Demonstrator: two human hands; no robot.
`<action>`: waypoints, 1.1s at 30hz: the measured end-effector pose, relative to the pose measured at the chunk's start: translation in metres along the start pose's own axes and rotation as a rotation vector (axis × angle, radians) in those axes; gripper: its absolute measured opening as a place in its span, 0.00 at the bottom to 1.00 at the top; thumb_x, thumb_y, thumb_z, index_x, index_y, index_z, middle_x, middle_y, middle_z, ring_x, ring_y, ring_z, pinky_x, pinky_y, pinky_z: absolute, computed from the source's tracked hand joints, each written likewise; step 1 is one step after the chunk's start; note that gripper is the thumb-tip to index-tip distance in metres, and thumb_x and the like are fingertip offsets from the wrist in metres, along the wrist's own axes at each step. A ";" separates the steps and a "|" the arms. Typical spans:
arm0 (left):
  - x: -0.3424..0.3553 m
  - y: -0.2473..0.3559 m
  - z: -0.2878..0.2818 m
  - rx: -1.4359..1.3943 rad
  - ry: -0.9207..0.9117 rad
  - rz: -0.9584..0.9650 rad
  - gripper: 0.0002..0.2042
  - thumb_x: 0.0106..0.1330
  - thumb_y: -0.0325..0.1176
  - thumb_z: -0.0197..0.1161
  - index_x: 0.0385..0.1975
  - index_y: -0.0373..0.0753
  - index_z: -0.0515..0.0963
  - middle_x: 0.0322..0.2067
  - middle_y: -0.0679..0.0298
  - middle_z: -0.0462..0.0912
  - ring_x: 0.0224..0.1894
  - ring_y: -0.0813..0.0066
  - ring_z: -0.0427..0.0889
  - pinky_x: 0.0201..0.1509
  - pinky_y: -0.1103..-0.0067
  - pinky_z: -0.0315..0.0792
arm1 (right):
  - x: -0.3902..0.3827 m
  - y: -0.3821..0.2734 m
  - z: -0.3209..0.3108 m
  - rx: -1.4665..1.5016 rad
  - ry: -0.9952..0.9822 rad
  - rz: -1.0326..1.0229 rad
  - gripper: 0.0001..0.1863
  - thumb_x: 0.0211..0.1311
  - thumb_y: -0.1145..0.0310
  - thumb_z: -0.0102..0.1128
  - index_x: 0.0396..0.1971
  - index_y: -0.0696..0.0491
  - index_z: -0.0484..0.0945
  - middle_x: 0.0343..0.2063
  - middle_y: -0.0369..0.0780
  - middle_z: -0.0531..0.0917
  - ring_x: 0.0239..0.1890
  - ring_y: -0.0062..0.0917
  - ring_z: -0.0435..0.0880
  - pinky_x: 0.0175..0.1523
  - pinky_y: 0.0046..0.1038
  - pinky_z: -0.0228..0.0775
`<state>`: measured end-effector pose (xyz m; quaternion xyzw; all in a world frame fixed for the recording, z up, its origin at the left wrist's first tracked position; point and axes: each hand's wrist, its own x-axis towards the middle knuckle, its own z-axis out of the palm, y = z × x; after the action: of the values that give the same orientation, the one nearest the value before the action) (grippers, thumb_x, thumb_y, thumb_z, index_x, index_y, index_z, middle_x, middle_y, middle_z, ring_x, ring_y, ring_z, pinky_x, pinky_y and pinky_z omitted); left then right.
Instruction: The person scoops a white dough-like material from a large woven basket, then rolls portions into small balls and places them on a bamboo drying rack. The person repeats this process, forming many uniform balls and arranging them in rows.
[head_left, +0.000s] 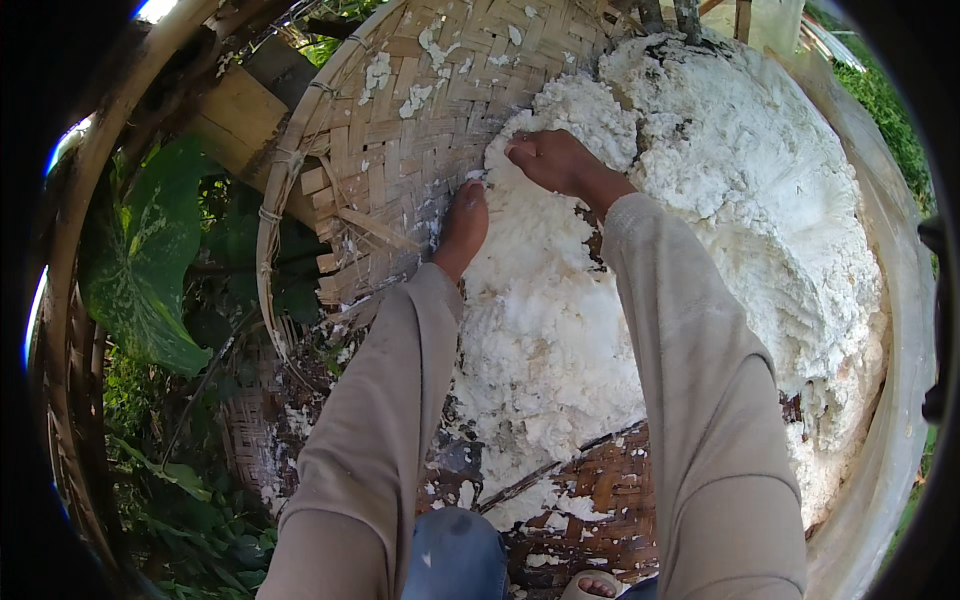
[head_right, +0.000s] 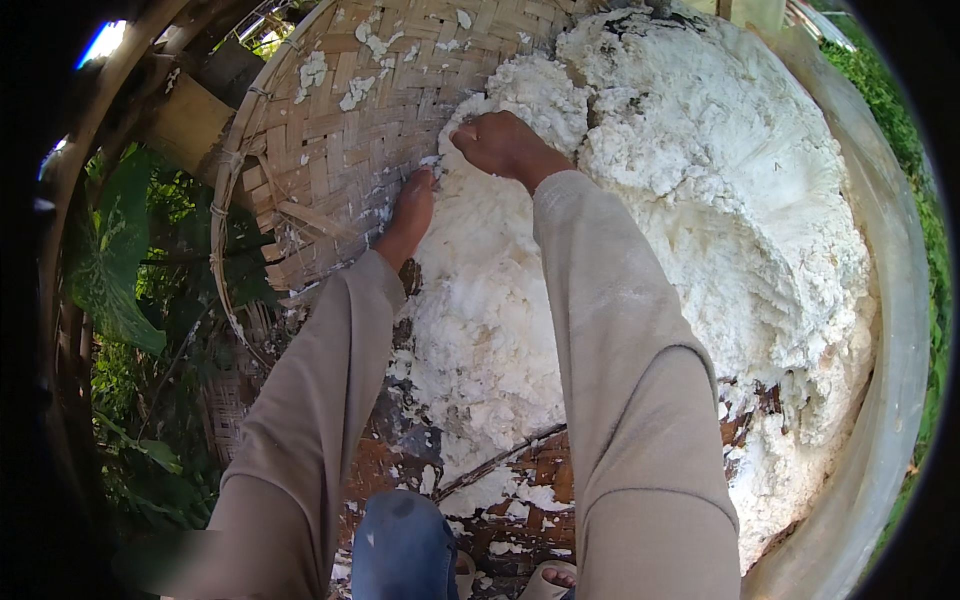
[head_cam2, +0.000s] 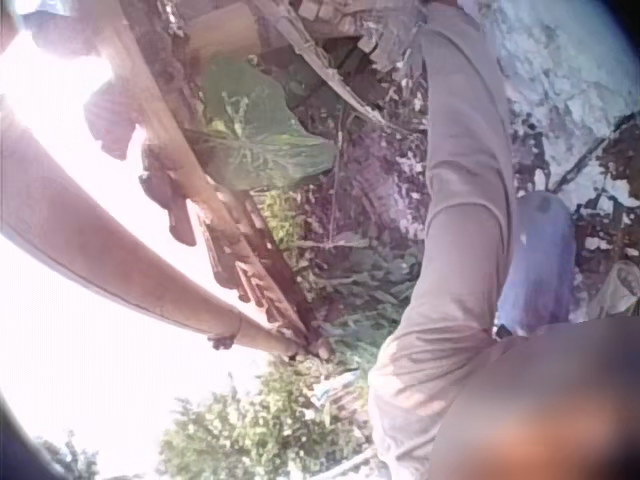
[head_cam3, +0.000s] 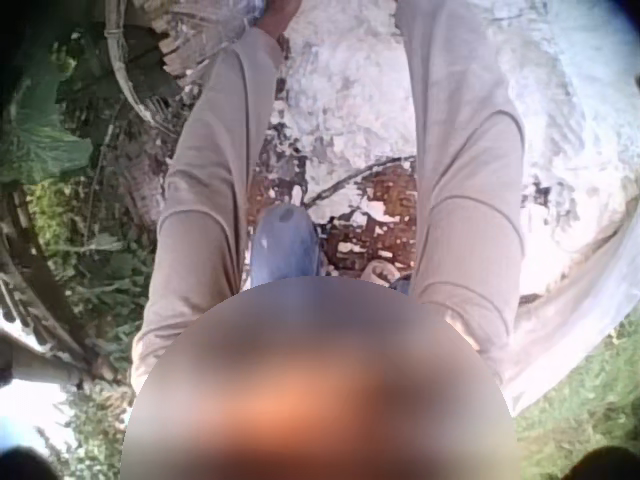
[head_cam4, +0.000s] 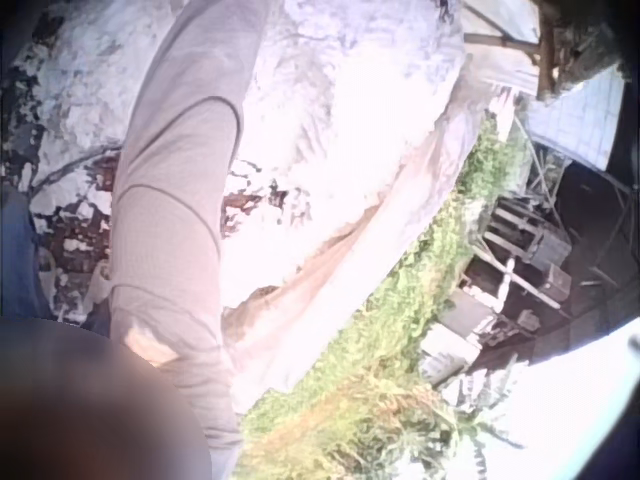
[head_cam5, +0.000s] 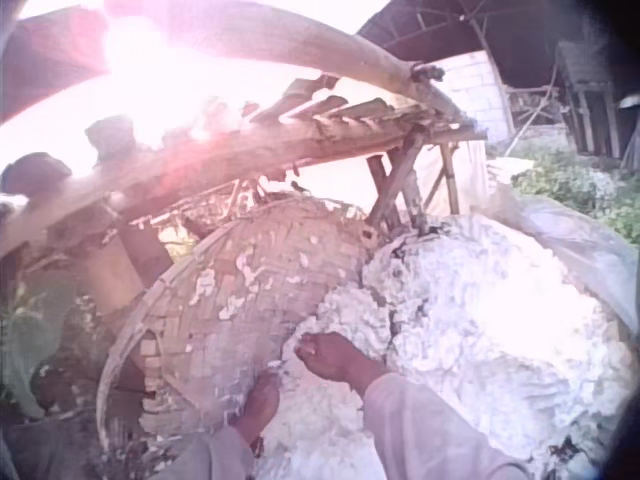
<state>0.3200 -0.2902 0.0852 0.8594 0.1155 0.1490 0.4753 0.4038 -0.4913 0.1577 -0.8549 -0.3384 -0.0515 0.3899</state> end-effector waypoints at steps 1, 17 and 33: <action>0.010 -0.007 0.006 0.049 -0.015 -0.033 0.26 0.80 0.46 0.39 0.63 0.33 0.74 0.61 0.41 0.78 0.67 0.42 0.72 0.71 0.62 0.65 | 0.010 0.010 0.004 0.051 0.008 -0.004 0.30 0.69 0.45 0.52 0.47 0.58 0.86 0.42 0.58 0.87 0.49 0.54 0.85 0.60 0.45 0.74; 0.020 -0.008 0.020 0.285 -0.248 -0.126 0.32 0.79 0.48 0.32 0.64 0.28 0.72 0.68 0.37 0.70 0.72 0.39 0.67 0.76 0.58 0.58 | 0.016 0.050 0.081 -0.327 -0.388 -0.030 0.18 0.65 0.65 0.49 0.39 0.55 0.89 0.42 0.50 0.89 0.47 0.44 0.89 0.54 0.42 0.81; -0.089 0.031 -0.012 0.064 -0.673 -0.024 0.31 0.81 0.52 0.39 0.72 0.34 0.66 0.67 0.44 0.72 0.72 0.52 0.67 0.77 0.67 0.58 | -0.114 -0.042 0.001 -0.056 -0.673 0.232 0.34 0.76 0.44 0.47 0.77 0.43 0.62 0.74 0.45 0.67 0.76 0.45 0.64 0.78 0.41 0.55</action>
<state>0.2347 -0.3272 0.1051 0.8736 -0.0334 -0.1524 0.4610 0.2902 -0.5325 0.1433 -0.8671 -0.3468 0.2683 0.2363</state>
